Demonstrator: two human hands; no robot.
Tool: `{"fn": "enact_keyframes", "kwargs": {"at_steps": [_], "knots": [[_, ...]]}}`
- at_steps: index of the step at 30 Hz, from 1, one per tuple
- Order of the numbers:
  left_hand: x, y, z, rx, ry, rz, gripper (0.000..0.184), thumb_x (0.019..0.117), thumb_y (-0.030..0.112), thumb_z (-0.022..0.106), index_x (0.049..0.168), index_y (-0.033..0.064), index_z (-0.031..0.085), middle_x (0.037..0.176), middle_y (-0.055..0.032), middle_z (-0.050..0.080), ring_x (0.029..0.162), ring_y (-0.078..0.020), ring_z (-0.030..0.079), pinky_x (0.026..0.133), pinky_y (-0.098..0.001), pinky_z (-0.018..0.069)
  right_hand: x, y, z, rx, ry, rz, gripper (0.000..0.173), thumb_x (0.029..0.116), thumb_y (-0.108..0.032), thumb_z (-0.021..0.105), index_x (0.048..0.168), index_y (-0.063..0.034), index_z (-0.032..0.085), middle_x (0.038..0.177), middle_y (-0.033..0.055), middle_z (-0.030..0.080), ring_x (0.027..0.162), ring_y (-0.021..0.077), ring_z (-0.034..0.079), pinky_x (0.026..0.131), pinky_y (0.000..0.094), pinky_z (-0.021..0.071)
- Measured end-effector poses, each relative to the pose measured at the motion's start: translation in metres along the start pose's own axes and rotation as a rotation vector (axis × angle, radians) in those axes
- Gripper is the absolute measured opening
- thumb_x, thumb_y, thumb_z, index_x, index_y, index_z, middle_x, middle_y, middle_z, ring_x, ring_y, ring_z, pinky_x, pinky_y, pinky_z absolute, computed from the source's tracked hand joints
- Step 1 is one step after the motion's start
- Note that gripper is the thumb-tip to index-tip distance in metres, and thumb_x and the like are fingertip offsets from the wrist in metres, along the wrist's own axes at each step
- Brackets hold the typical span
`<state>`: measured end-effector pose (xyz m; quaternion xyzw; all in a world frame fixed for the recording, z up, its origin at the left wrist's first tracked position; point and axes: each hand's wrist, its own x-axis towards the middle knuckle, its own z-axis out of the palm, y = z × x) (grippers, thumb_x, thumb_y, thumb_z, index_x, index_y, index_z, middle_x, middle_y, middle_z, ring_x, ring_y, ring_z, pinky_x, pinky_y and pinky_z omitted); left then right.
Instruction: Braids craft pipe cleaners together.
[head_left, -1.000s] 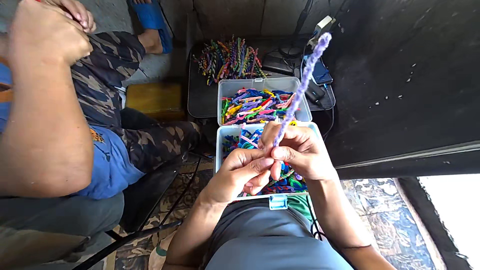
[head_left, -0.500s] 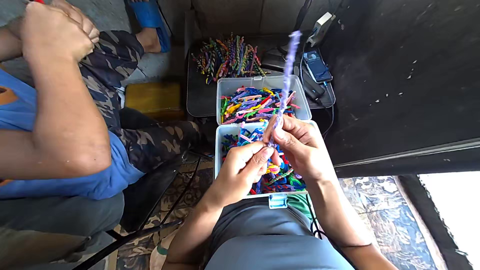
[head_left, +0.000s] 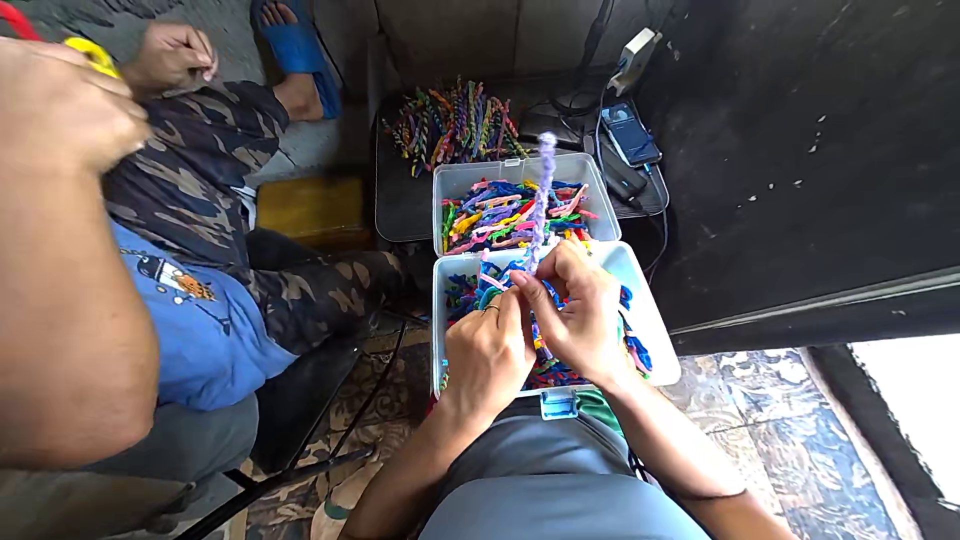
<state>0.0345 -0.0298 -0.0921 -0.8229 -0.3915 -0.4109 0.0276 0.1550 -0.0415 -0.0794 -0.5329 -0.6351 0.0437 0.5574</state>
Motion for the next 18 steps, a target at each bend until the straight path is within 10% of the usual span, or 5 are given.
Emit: {"fn": "enact_keyframes", "kwargs": {"at_steps": [7,13,18], "knots": [[-0.002,0.000,0.018,0.065,-0.045,0.049,0.016,0.0886,0.008,0.061,0.086,-0.0069,0.067,0.055,-0.0091,0.056,0.045,-0.0216,0.057,0.042,-0.0332,0.0422,0.000,0.002,0.002,-0.091,0.019,0.067,0.021,0.0947,-0.014,0.064,0.077,-0.0040,0.061,0.073,0.0038,0.056,0.068,0.0113,0.050,0.067,0.0256,0.0401],[0.011,-0.025,-0.009,-0.515,-0.435,-0.177,0.023,0.1003,0.008,0.050,0.094,-0.0017,0.070,0.063,-0.0045,0.058,0.053,-0.0103,0.055,0.053,-0.0271,0.0475,0.008,-0.005,-0.021,-0.382,-0.210,0.043,0.026,0.0991,-0.025,0.063,0.085,-0.0032,0.069,0.075,0.0079,0.063,0.076,0.0238,0.063,0.083,0.0451,0.0454],[0.062,-0.059,-0.025,-0.693,-0.531,-0.174,0.026,0.1038,0.016,0.052,0.090,0.0054,0.072,0.061,0.0092,0.052,0.049,0.0069,0.041,0.047,-0.0110,0.0361,0.015,-0.049,-0.068,0.052,-0.179,-0.251,0.027,0.1042,-0.024,0.057,0.098,-0.0025,0.072,0.073,0.0000,0.063,0.073,0.0068,0.057,0.087,0.0284,0.0441]]}}
